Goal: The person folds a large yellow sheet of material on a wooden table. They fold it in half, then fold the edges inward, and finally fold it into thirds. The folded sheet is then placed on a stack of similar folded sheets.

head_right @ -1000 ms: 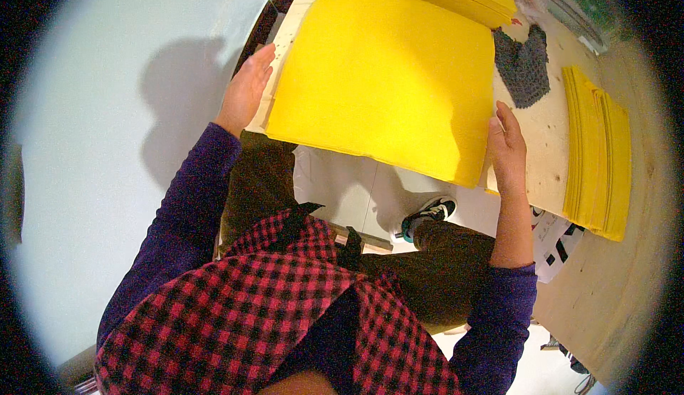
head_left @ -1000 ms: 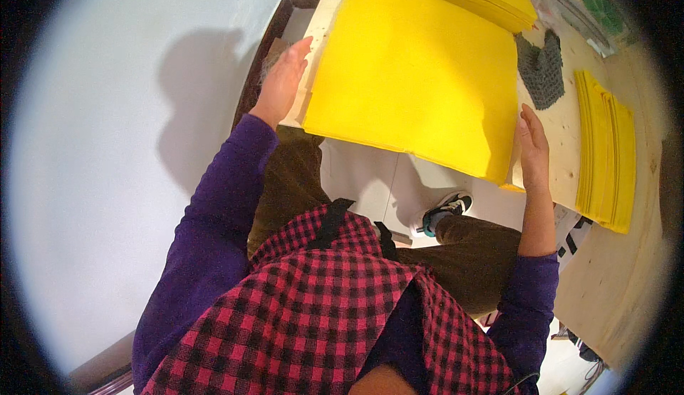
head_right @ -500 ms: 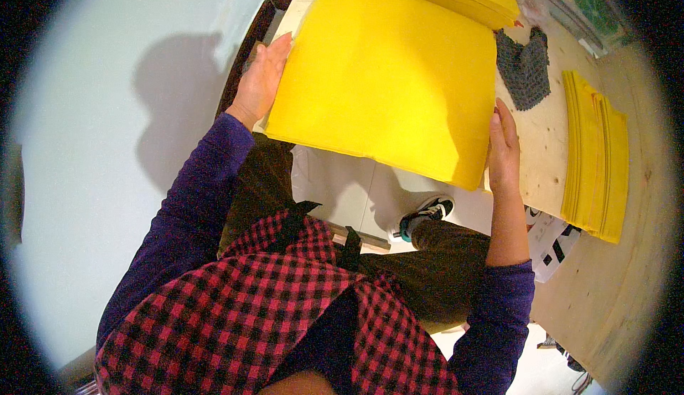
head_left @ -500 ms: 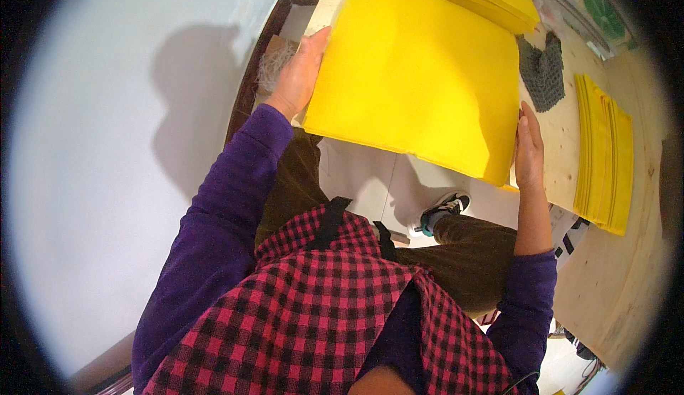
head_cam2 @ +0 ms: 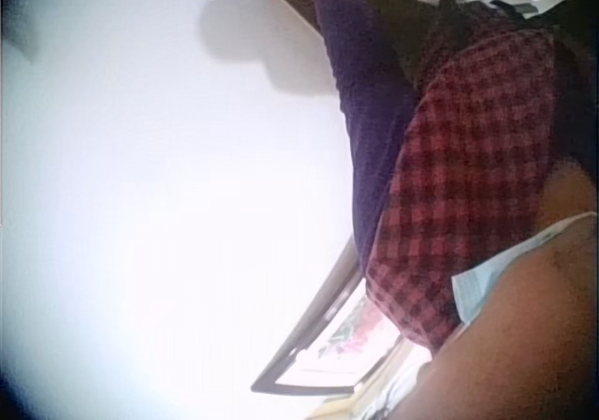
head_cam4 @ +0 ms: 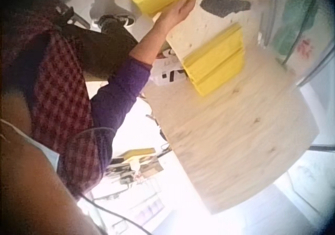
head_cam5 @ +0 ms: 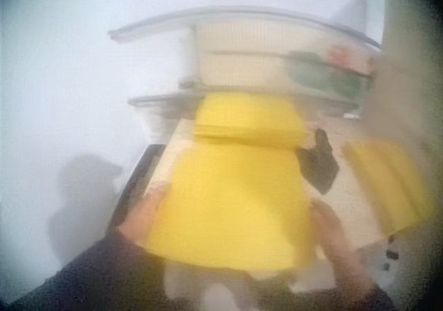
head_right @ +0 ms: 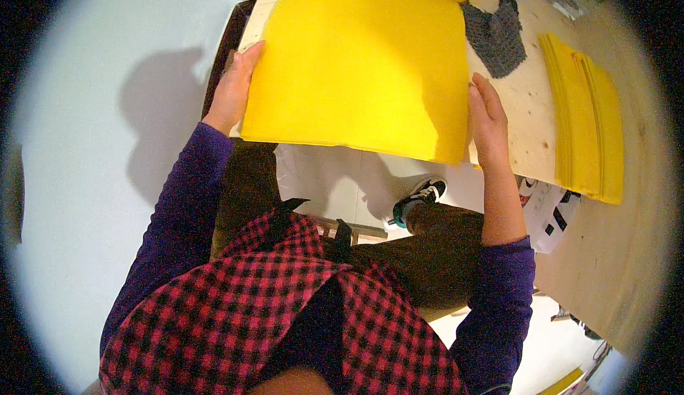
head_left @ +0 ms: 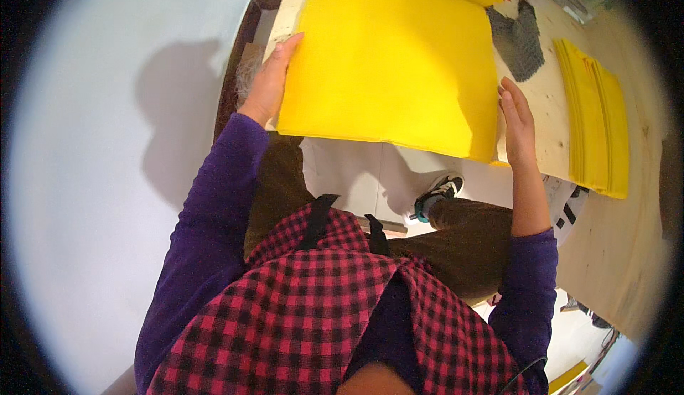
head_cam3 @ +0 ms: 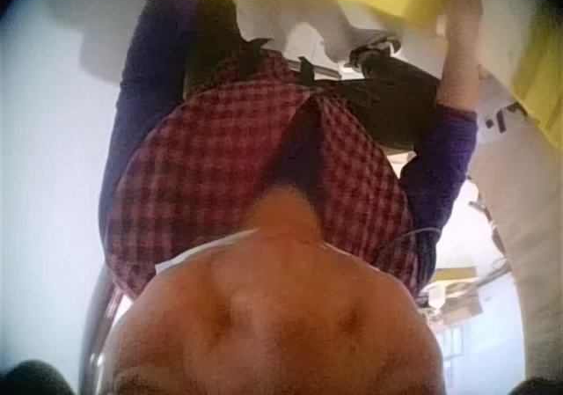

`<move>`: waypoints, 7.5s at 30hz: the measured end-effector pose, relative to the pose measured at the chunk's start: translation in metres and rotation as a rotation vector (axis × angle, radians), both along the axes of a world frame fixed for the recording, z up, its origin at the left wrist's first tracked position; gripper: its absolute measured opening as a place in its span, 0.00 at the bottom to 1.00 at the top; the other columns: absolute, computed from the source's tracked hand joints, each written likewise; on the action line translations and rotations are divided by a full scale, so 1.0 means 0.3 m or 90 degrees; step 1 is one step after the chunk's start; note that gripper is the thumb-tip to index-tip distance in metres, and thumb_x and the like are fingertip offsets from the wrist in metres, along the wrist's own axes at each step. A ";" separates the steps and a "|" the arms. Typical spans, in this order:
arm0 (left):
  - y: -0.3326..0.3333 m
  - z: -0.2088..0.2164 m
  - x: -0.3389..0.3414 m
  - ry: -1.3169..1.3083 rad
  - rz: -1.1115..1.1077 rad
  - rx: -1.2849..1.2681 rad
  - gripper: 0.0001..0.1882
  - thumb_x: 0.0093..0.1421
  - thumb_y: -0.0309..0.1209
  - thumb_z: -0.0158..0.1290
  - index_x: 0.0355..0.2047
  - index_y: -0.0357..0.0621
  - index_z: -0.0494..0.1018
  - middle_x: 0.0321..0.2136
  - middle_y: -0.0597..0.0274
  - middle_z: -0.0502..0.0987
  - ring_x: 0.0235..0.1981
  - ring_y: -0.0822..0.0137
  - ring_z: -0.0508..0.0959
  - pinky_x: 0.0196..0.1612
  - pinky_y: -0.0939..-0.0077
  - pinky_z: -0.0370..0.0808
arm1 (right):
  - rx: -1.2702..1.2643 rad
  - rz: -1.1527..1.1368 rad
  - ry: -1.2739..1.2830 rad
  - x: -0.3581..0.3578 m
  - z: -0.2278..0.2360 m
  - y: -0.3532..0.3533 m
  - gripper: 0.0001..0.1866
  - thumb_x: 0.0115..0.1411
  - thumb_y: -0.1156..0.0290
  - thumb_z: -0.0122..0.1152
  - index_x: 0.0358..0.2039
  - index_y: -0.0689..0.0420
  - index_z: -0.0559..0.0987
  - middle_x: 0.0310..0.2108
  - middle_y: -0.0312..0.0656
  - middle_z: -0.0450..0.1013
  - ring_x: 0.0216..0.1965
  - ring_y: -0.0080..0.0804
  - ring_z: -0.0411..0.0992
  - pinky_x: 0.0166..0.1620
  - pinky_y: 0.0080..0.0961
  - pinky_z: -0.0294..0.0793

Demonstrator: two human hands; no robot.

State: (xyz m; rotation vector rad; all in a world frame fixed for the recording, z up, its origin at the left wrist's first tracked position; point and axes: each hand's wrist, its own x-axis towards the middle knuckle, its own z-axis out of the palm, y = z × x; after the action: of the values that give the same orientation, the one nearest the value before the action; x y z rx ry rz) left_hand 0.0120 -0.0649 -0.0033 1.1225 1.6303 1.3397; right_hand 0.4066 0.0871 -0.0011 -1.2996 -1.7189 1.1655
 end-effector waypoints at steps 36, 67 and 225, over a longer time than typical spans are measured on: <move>0.180 -0.064 0.292 0.458 -0.350 0.151 0.20 0.62 0.27 0.46 0.55 0.42 0.68 0.59 0.52 0.65 0.64 0.52 0.60 0.66 0.63 0.55 | 0.336 0.243 -0.243 0.078 -0.040 0.053 0.06 0.53 0.74 0.60 0.29 0.62 0.74 0.31 0.45 0.70 0.36 0.42 0.69 0.41 0.30 0.70; 0.162 -0.034 0.303 0.494 -0.328 0.141 0.20 0.60 0.24 0.46 0.53 0.43 0.70 0.59 0.53 0.66 0.64 0.53 0.60 0.67 0.63 0.53 | 0.247 0.190 -0.180 0.110 0.004 0.023 0.05 0.54 0.76 0.60 0.31 0.61 0.76 0.32 0.40 0.71 0.35 0.32 0.70 0.42 0.25 0.71; 0.240 -0.079 0.495 0.378 -0.361 0.161 0.16 0.62 0.32 0.47 0.48 0.39 0.73 0.56 0.56 0.70 0.62 0.53 0.63 0.66 0.58 0.52 | 0.062 0.275 -0.111 0.171 0.054 0.153 0.09 0.53 0.70 0.66 0.34 0.56 0.79 0.28 0.27 0.70 0.31 0.16 0.66 0.38 0.18 0.66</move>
State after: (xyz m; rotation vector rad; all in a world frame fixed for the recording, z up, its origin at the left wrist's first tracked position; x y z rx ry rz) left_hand 0.1604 0.0070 -0.0269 2.0975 1.3649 0.8889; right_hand 0.4580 0.1330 0.0152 -1.0236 -2.2325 1.2080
